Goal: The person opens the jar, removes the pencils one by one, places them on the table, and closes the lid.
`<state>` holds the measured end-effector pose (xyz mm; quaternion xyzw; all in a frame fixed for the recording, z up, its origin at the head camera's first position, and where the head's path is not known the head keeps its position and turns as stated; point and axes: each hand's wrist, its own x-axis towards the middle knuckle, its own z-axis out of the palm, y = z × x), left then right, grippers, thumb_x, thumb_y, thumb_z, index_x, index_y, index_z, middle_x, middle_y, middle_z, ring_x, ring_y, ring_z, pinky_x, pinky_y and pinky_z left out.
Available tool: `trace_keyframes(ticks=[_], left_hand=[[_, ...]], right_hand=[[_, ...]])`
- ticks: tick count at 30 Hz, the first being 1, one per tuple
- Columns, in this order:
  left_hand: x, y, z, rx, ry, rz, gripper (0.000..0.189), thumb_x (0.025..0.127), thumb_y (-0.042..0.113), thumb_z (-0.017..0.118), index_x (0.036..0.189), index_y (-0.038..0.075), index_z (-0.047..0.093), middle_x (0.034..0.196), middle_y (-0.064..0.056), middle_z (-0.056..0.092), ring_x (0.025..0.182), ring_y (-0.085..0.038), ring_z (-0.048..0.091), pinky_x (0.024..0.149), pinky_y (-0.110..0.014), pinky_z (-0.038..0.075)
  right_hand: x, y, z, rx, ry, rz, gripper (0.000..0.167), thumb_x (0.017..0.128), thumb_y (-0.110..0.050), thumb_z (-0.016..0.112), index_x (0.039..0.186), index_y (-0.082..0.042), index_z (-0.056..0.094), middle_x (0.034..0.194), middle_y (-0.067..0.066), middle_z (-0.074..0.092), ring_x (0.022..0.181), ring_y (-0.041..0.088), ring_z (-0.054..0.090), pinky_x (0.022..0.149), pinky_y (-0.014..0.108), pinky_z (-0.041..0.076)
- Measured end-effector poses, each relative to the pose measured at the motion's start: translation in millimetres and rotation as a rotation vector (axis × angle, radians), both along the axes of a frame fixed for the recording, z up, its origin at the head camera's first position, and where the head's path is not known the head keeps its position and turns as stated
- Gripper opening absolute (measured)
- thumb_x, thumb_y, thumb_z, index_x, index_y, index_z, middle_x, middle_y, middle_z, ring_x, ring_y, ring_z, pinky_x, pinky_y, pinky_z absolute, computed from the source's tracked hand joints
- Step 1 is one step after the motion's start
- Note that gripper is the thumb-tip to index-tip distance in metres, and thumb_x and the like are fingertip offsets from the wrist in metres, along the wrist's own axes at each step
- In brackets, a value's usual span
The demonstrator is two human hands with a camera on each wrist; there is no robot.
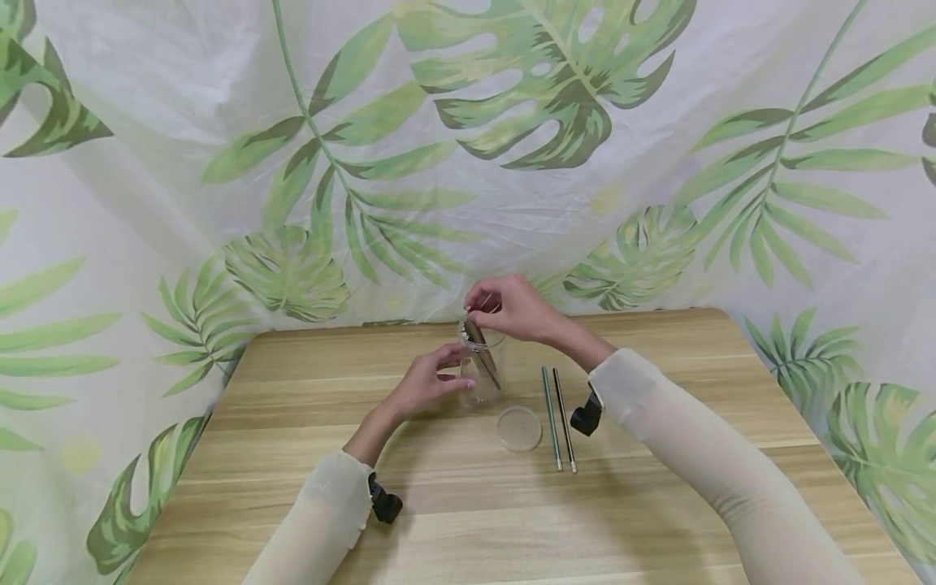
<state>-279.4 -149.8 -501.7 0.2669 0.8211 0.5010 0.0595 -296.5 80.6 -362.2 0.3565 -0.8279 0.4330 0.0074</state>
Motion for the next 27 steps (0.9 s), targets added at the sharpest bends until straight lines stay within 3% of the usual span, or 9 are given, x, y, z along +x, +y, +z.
trace_keyframes(ticks=[8,15,27], left_hand=[[-0.5,0.4,-0.9,0.022,-0.017,-0.005,0.065,0.091,0.013,0.086,0.146,-0.001,0.056,0.141,-0.023,0.066,0.131,-0.039,0.065,0.106,-0.058,0.055],[-0.1,-0.4,-2.1,0.024,-0.009,-0.001,0.065,0.090,0.013,0.086,0.146,-0.001,0.056,0.140,-0.023,0.067,0.130,-0.039,0.065,0.105,-0.056,0.056],[-0.1,-0.6,-2.3,0.008,0.001,0.001,0.066,0.091,0.014,0.086,0.147,-0.002,0.055,0.141,-0.023,0.066,0.130,-0.040,0.065,0.107,-0.057,0.054]], right_hand=[[-2.9,3,-3.4,-0.091,-0.030,0.010,0.011,0.092,0.004,0.073,0.103,0.003,0.075,0.093,0.012,0.078,0.082,0.020,0.076,0.080,0.033,0.066],[-4.3,7,-1.7,-0.201,-0.113,0.006,0.012,0.094,0.006,0.073,0.105,0.004,0.075,0.095,0.015,0.077,0.084,0.021,0.074,0.075,0.025,0.061],[-3.5,14,1.5,-0.498,-0.418,-0.029,0.018,0.099,0.005,0.069,0.117,0.006,0.070,0.098,0.008,0.075,0.094,0.024,0.076,0.087,0.044,0.066]])
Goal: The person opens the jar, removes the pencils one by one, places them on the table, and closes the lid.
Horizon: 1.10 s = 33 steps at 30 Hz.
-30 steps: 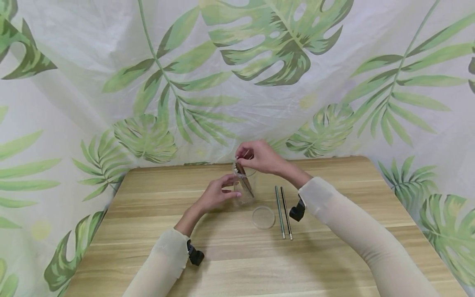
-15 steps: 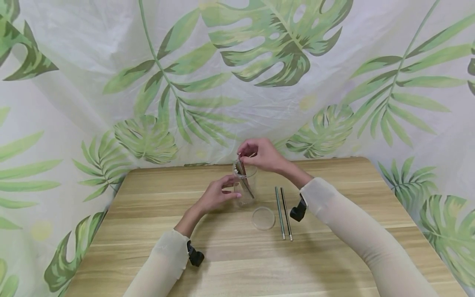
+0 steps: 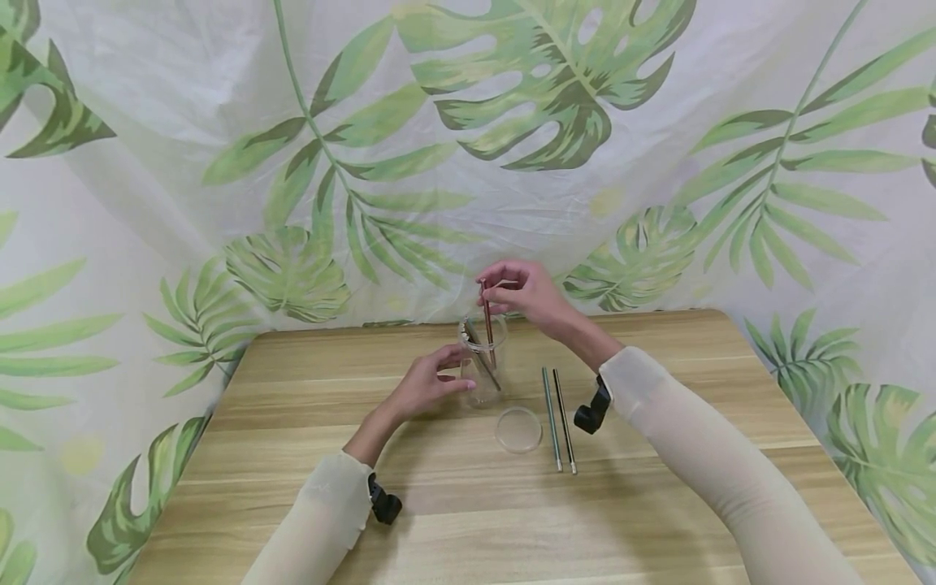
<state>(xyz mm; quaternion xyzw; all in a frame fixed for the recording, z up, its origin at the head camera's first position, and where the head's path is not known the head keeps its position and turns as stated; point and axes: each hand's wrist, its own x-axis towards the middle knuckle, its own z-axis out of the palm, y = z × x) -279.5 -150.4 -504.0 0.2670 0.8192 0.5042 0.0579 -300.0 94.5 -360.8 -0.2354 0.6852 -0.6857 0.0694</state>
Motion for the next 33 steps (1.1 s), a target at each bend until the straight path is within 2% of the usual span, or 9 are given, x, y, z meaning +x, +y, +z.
trace_keyframes(ticks=[4,9,14,19,25,33], left_hand=[[0.7,0.5,2.1,-0.007,-0.006,-0.002,0.065,0.092,0.015,0.085,0.147,-0.002,0.055,0.142,-0.022,0.065,0.131,-0.039,0.064,0.108,-0.057,0.054],[0.0,0.2,3.4,-0.009,-0.003,-0.003,0.065,0.092,0.015,0.085,0.147,-0.003,0.054,0.143,-0.022,0.065,0.132,-0.038,0.064,0.109,-0.056,0.054],[-0.7,-0.8,2.1,-0.014,0.001,0.002,0.066,0.091,0.014,0.085,0.147,-0.003,0.055,0.143,-0.023,0.065,0.131,-0.040,0.064,0.108,-0.057,0.053],[-0.1,-0.3,1.9,-0.011,-0.002,0.005,0.065,0.091,0.015,0.085,0.147,-0.002,0.055,0.142,-0.023,0.065,0.132,-0.040,0.064,0.107,-0.056,0.054],[1.3,1.1,3.1,-0.007,-0.013,0.005,0.065,0.091,0.014,0.086,0.146,-0.002,0.056,0.142,-0.023,0.065,0.132,-0.040,0.064,0.107,-0.056,0.054],[1.9,1.0,3.1,-0.011,-0.020,0.006,0.066,0.091,0.015,0.086,0.147,-0.002,0.055,0.143,-0.023,0.065,0.132,-0.040,0.064,0.107,-0.057,0.055]], right_hand=[[-0.9,2,2.3,-0.093,-0.033,-0.008,0.017,0.100,0.006,0.067,0.115,0.001,0.071,0.101,0.009,0.074,0.093,0.022,0.076,0.088,0.047,0.066],[-3.0,4,5.1,-0.181,-0.029,-0.042,0.018,0.099,0.009,0.066,0.111,-0.004,0.072,0.100,0.014,0.072,0.091,0.023,0.077,0.084,0.046,0.067],[-4.0,5,7.3,-0.257,-0.045,-0.080,0.022,0.100,0.009,0.065,0.107,-0.010,0.074,0.097,0.009,0.073,0.089,0.023,0.077,0.085,0.047,0.066],[-3.7,10,9.7,-0.350,-0.085,-0.124,0.021,0.101,0.009,0.063,0.109,-0.008,0.073,0.096,0.008,0.072,0.089,0.022,0.076,0.084,0.046,0.067],[-1.7,19,16.1,-0.459,-0.145,-0.157,0.022,0.099,0.012,0.062,0.120,0.005,0.065,0.094,0.008,0.071,0.088,0.023,0.076,0.082,0.045,0.067],[-1.5,29,22.7,-0.571,-0.163,-0.185,0.025,0.099,0.014,0.060,0.109,-0.005,0.072,0.094,0.008,0.071,0.086,0.023,0.075,0.079,0.042,0.068]])
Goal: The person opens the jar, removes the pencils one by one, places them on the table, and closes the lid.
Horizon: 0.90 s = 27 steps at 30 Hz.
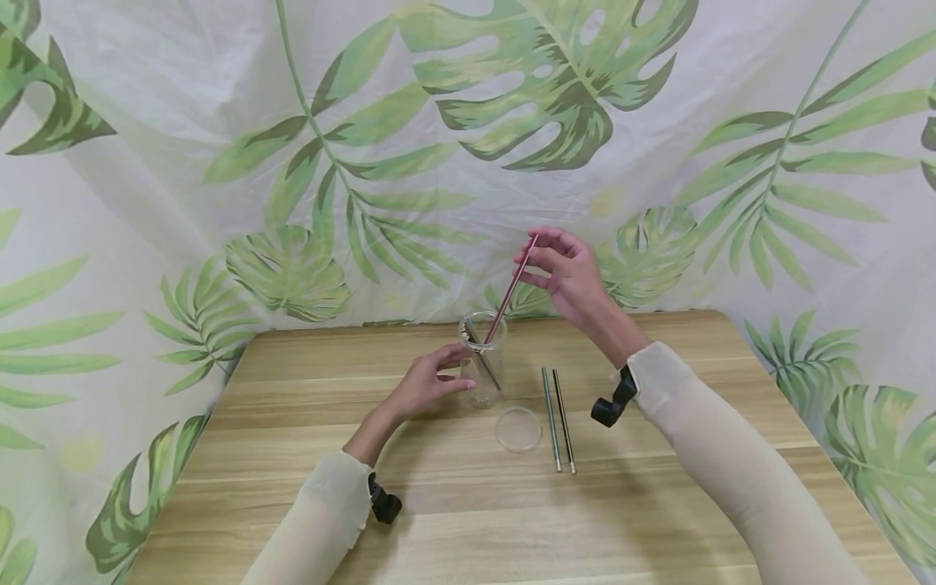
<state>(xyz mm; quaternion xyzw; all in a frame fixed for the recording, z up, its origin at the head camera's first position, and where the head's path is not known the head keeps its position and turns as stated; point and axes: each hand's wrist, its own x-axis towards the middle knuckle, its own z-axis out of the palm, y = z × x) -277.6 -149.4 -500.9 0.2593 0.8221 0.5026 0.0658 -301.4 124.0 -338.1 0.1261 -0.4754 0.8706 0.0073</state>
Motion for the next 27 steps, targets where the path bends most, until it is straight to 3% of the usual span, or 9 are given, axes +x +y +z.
trace_keyframes(ticks=[15,27], left_hand=[[0.8,-1.6,-3.0,0.046,-0.035,-0.011,0.068,0.090,0.013,0.086,0.148,-0.004,0.053,0.146,-0.023,0.062,0.134,-0.040,0.061,0.107,-0.054,0.055],[1.1,-1.3,-1.4,0.027,-0.007,-0.007,0.070,0.090,0.012,0.085,0.149,-0.005,0.052,0.145,-0.024,0.062,0.132,-0.040,0.063,0.106,-0.053,0.056]], right_hand=[[3.8,18,8.0,-0.182,-0.026,-0.028,0.029,0.098,0.018,0.059,0.110,-0.006,0.073,0.094,0.009,0.071,0.087,0.023,0.076,0.083,0.041,0.067],[14.5,41,10.9,-0.227,-0.044,-0.013,0.027,0.097,0.016,0.063,0.114,-0.004,0.071,0.096,0.010,0.070,0.088,0.024,0.076,0.084,0.040,0.066]])
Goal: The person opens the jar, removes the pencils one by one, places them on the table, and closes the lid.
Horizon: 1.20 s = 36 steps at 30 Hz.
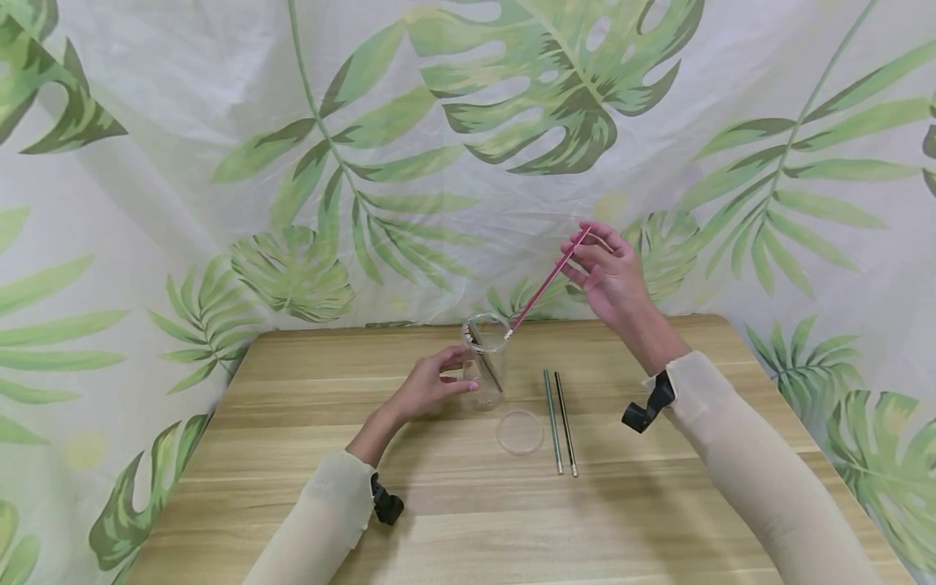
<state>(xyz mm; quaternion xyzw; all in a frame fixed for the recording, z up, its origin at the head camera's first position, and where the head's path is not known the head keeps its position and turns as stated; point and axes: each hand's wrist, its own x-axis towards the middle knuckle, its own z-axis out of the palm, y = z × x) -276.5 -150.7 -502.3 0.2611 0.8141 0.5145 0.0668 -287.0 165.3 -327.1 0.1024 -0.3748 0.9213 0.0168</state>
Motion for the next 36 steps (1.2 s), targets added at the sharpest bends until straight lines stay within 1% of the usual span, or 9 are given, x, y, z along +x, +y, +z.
trace_keyframes(ticks=[5,11,16,21,27,30,34,36], left_hand=[[0.3,1.1,-0.9,-0.001,-0.017,0.005,0.069,0.090,0.012,0.086,0.149,-0.004,0.052,0.146,-0.023,0.062,0.134,-0.039,0.062,0.107,-0.051,0.056],[-0.3,1.8,-2.1,-0.001,-0.005,0.008,0.069,0.090,0.014,0.086,0.148,-0.003,0.054,0.145,-0.022,0.063,0.133,-0.039,0.063,0.106,-0.050,0.057],[-0.4,2.2,-2.8,0.008,-0.004,-0.001,0.069,0.090,0.013,0.086,0.148,-0.003,0.053,0.146,-0.023,0.062,0.133,-0.039,0.063,0.106,-0.049,0.057],[-0.1,2.6,-2.1,0.001,-0.004,0.000,0.067,0.091,0.013,0.085,0.148,-0.003,0.054,0.145,-0.022,0.063,0.133,-0.039,0.063,0.104,-0.045,0.058],[-0.9,2.4,-0.5,-0.003,-0.012,0.000,0.065,0.092,0.013,0.085,0.147,-0.002,0.054,0.144,-0.022,0.064,0.132,-0.038,0.064,0.105,-0.044,0.058],[-1.8,2.0,-1.3,0.011,-0.017,-0.001,0.065,0.092,0.012,0.085,0.147,-0.002,0.054,0.144,-0.021,0.064,0.133,-0.038,0.063,0.105,-0.046,0.058],[-2.5,1.6,-3.0,0.029,-0.017,-0.008,0.064,0.092,0.011,0.084,0.147,-0.003,0.054,0.145,-0.022,0.063,0.134,-0.039,0.062,0.105,-0.046,0.058],[-2.5,1.4,-3.6,0.031,-0.021,-0.008,0.064,0.092,0.011,0.084,0.147,-0.003,0.055,0.145,-0.022,0.063,0.134,-0.038,0.062,0.105,-0.045,0.058]], right_hand=[[3.2,11,-3.3,-0.008,-0.005,0.006,0.027,0.098,0.016,0.063,0.112,-0.004,0.073,0.098,0.011,0.070,0.087,0.024,0.075,0.081,0.039,0.066],[6.8,25,-8.8,0.032,-0.030,0.008,0.028,0.097,0.015,0.065,0.118,-0.003,0.072,0.099,0.010,0.069,0.088,0.024,0.074,0.084,0.038,0.066],[11.7,35,-18.5,0.112,-0.066,0.010,0.029,0.097,0.014,0.066,0.118,-0.004,0.075,0.099,0.009,0.071,0.089,0.024,0.075,0.085,0.039,0.066],[16.8,43,-30.1,0.223,-0.093,0.021,0.029,0.098,0.013,0.066,0.121,-0.004,0.075,0.101,0.010,0.074,0.094,0.025,0.076,0.087,0.040,0.066],[21.2,51,-45.9,0.375,-0.162,0.026,0.027,0.098,0.010,0.068,0.113,-0.010,0.079,0.101,0.006,0.075,0.094,0.021,0.076,0.085,0.038,0.067],[23.2,54,-54.7,0.439,-0.195,0.031,0.028,0.099,0.008,0.068,0.112,-0.013,0.080,0.100,0.005,0.075,0.095,0.021,0.076,0.085,0.038,0.066],[26.5,56,-66.6,0.491,-0.227,0.042,0.028,0.099,0.007,0.070,0.112,-0.016,0.080,0.099,0.004,0.074,0.095,0.020,0.077,0.086,0.038,0.066],[28.1,58,-72.7,0.507,-0.236,0.045,0.028,0.098,0.007,0.070,0.114,-0.014,0.080,0.098,0.004,0.074,0.093,0.019,0.077,0.086,0.039,0.066]])
